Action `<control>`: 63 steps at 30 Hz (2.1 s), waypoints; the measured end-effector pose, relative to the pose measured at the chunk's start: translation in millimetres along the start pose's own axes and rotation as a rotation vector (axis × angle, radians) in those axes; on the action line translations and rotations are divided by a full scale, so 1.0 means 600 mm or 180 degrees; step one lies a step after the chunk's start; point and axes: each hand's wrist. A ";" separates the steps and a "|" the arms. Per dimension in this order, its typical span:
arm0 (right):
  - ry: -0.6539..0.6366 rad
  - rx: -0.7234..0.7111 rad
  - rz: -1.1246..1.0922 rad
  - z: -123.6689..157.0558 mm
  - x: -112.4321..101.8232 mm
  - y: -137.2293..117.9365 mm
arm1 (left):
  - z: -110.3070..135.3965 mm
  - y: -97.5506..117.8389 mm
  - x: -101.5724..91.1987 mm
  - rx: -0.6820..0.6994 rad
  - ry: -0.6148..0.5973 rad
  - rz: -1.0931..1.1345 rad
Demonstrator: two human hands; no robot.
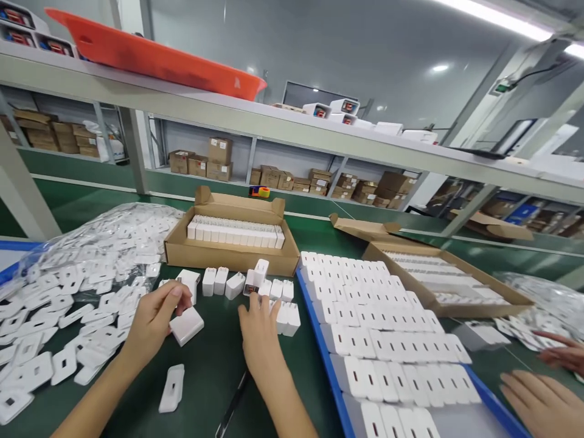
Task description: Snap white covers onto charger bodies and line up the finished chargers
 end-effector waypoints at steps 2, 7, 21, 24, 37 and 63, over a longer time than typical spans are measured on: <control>-0.0030 0.0004 -0.0451 0.001 -0.015 0.006 | -0.001 0.003 -0.007 -0.0007 -0.0024 0.0089; -0.0133 0.0001 -0.2169 0.006 -0.049 -0.014 | -0.003 0.011 -0.018 0.0045 -0.0602 0.0263; -0.0624 0.0421 -0.1027 0.055 0.058 -0.123 | 0.006 0.017 0.018 -0.0175 0.0017 0.0680; -0.0515 0.0133 -0.0960 0.068 0.079 -0.125 | 0.007 0.017 0.020 -0.0205 -0.0193 0.0658; 0.1158 0.0208 -0.2955 0.049 -0.069 -0.031 | 0.027 0.015 0.032 -0.0552 -0.1455 0.0523; 0.1343 -0.0843 -0.1875 0.060 -0.067 -0.043 | 0.041 0.012 0.056 -0.0845 -0.1908 0.0134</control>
Point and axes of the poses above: each hand's wrist, its own z-axis away from the middle knuckle, its own x-axis out of the palm, y = z × x, and after that the axes turned 6 degrees about -x, right-handed
